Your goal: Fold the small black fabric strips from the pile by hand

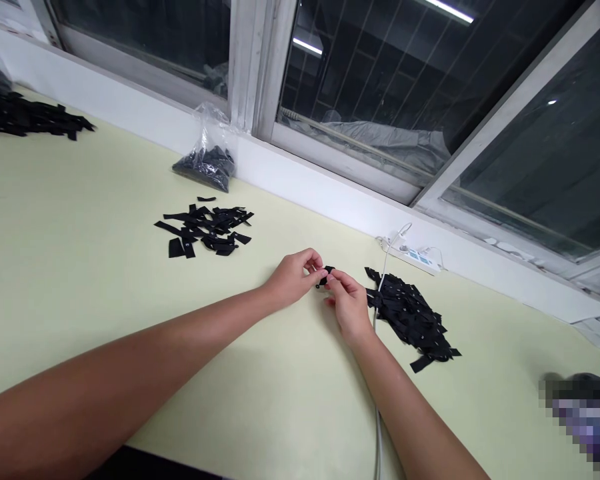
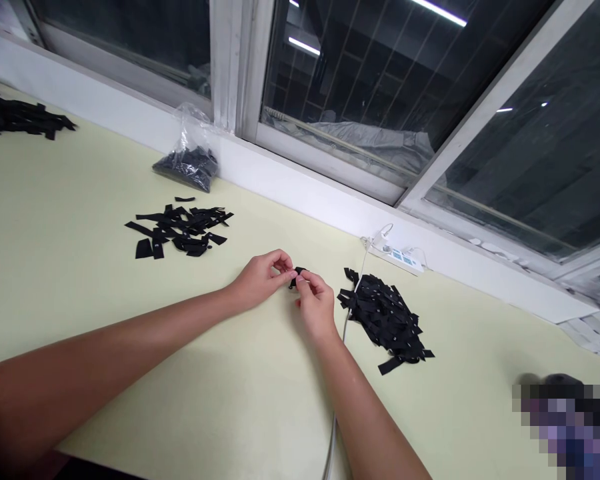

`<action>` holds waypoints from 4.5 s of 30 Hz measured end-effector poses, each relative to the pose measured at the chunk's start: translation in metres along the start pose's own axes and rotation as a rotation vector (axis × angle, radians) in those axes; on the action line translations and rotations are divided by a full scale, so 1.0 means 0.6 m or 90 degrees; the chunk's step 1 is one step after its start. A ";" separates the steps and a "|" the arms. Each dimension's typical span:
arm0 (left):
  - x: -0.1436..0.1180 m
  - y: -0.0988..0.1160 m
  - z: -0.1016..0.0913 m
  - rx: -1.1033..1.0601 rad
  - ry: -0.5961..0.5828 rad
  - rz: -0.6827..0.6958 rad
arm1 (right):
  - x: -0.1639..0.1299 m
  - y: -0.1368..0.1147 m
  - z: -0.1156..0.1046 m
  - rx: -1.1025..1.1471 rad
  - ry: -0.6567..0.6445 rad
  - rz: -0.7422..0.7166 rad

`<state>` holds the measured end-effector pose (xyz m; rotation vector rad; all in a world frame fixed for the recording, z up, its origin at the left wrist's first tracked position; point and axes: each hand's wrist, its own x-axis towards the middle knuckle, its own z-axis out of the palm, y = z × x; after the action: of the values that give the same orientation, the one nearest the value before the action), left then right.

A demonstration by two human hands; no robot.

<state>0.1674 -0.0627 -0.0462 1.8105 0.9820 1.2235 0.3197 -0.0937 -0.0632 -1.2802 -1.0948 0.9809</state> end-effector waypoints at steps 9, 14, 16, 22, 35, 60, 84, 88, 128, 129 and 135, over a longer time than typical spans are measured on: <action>0.009 -0.008 0.009 -0.129 0.015 -0.068 | 0.003 0.005 0.003 0.006 -0.007 -0.068; 0.010 -0.006 0.009 -0.180 0.009 -0.099 | 0.005 0.004 0.002 0.003 -0.012 -0.072; 0.010 -0.003 0.009 -0.178 0.012 -0.100 | 0.005 0.003 0.003 0.002 -0.010 -0.070; 0.009 -0.001 0.009 -0.149 0.023 -0.098 | 0.002 -0.001 0.007 0.007 0.005 -0.064; 0.005 -0.002 0.008 0.046 -0.046 -0.071 | 0.004 -0.001 0.006 0.031 0.000 -0.001; 0.008 0.001 0.010 -0.138 -0.028 -0.132 | 0.000 -0.016 0.005 0.102 -0.014 0.022; 0.009 -0.015 0.014 -0.071 -0.006 -0.045 | 0.000 -0.015 0.008 0.093 -0.011 0.028; 0.009 -0.014 0.014 -0.080 -0.013 -0.055 | 0.000 -0.015 0.008 0.101 -0.011 0.025; 0.008 -0.015 0.016 -0.183 -0.018 -0.065 | 0.006 -0.011 -0.010 0.303 0.004 0.061; 0.008 -0.015 0.016 -0.177 -0.016 -0.056 | 0.006 -0.011 -0.011 0.305 0.003 0.061; 0.004 -0.013 0.015 -0.088 0.003 0.007 | 0.005 -0.017 -0.009 0.304 0.018 0.069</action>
<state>0.1750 -0.0581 -0.0548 1.7083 0.8686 1.2714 0.3254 -0.0925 -0.0527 -0.9633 -0.7157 1.2147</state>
